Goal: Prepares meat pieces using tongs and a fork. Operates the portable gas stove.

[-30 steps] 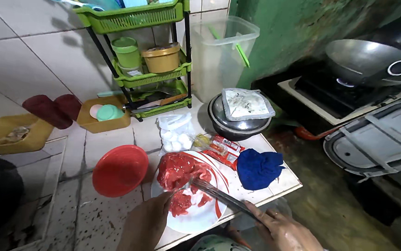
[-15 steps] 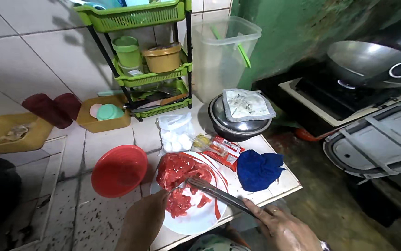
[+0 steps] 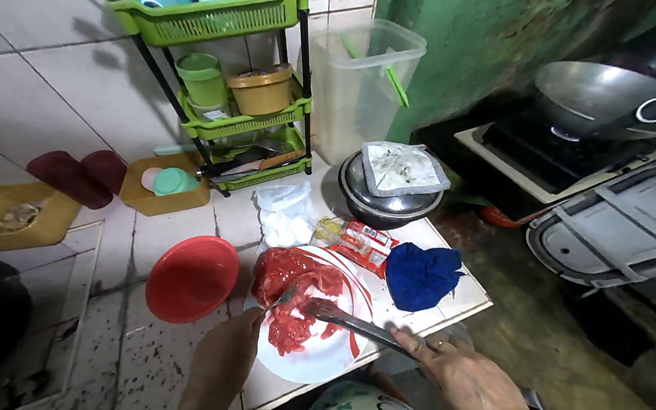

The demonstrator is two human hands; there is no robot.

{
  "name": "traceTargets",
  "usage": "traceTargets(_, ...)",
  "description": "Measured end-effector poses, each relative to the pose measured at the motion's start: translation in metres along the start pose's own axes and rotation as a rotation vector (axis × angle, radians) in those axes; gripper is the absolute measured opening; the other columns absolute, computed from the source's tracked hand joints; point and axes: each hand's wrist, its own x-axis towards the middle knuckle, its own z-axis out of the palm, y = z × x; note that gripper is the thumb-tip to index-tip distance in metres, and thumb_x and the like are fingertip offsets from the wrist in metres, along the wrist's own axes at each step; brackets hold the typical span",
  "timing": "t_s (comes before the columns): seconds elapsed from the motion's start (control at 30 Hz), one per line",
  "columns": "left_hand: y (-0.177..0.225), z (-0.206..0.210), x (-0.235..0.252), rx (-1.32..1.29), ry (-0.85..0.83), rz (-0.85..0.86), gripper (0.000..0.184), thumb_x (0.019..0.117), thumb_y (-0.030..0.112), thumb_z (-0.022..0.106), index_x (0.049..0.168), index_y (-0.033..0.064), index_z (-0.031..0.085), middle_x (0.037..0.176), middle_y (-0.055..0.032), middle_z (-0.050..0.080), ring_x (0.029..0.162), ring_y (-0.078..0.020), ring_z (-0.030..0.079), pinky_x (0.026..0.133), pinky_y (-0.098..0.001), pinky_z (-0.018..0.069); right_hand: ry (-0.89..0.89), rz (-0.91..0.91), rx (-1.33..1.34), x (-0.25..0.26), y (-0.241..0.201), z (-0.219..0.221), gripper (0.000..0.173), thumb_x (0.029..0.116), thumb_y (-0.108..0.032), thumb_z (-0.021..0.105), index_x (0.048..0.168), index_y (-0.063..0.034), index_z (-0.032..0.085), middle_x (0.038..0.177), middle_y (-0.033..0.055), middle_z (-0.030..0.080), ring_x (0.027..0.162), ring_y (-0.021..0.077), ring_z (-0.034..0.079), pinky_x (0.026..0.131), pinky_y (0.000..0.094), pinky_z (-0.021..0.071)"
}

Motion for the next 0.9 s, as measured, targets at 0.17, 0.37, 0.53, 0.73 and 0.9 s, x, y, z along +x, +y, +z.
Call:
traceTargets(0.17,-0.012,0.003,0.000,-0.084,0.032,-0.006,0.035,0.1108,0.030,0.045,0.121,0.0084,0.071,0.098,-0.0170,0.072,0.091,-0.0355,0.070,0.082,-0.0559,0.0532,-0.068,0.009,0.051,-0.006,0.002,-0.007,0.053,0.0955,-0.012,0.067,0.144,-0.0323,0.062,0.111,0.0180,0.075,0.093,0.0438,0.072,0.070,0.0570,0.0589)
traceTargets(0.37,-0.034,0.013,0.002,-0.245,-0.005,-0.046,0.037,0.1111,0.031,0.044,0.127,0.0090,0.069,0.103,-0.0162,0.072,0.092,-0.0319,0.068,0.084,-0.0535,0.0519,-0.122,0.043,0.152,-0.017,0.008,-0.010,0.049,0.0987,-0.014,0.062,0.146,-0.0285,0.061,0.114,0.0211,0.074,0.098,0.0460,0.072,0.075,0.0604,0.0585)
traceTargets(0.53,-0.046,0.024,0.004,-0.322,-0.007,-0.035,0.037,0.1109,0.033,0.044,0.127,0.0091,0.068,0.094,-0.0145,0.069,0.079,-0.0280,0.064,0.076,-0.0496,0.0519,-0.146,0.060,0.291,-0.014,0.013,-0.010,0.049,0.1015,-0.024,0.060,0.150,-0.0288,0.057,0.113,0.0193,0.074,0.092,0.0419,0.073,0.074,0.0620,0.0577)
traceTargets(0.73,-0.052,0.029,0.006,-0.334,-0.005,-0.017,0.035,0.1109,0.030,0.044,0.127,0.0101,0.068,0.092,-0.0128,0.069,0.075,-0.0255,0.064,0.074,-0.0465,0.0530,-0.143,0.017,0.234,0.021,-0.016,-0.007,0.047,0.1025,-0.027,0.061,0.149,-0.0330,0.057,0.110,0.0170,0.074,0.087,0.0399,0.073,0.073,0.0589,0.0580)
traceTargets(0.9,-0.047,0.013,0.007,-0.222,-0.038,-0.037,0.038,0.1111,0.034,0.043,0.130,0.0123,0.068,0.105,-0.0151,0.072,0.092,-0.0306,0.068,0.086,-0.0514,0.0527,-0.290,-0.014,0.145,0.038,-0.023,-0.022,0.051,0.1044,-0.024,0.056,0.154,-0.0373,0.050,0.122,0.0183,0.071,0.095,0.0416,0.072,0.078,0.0600,0.0572)
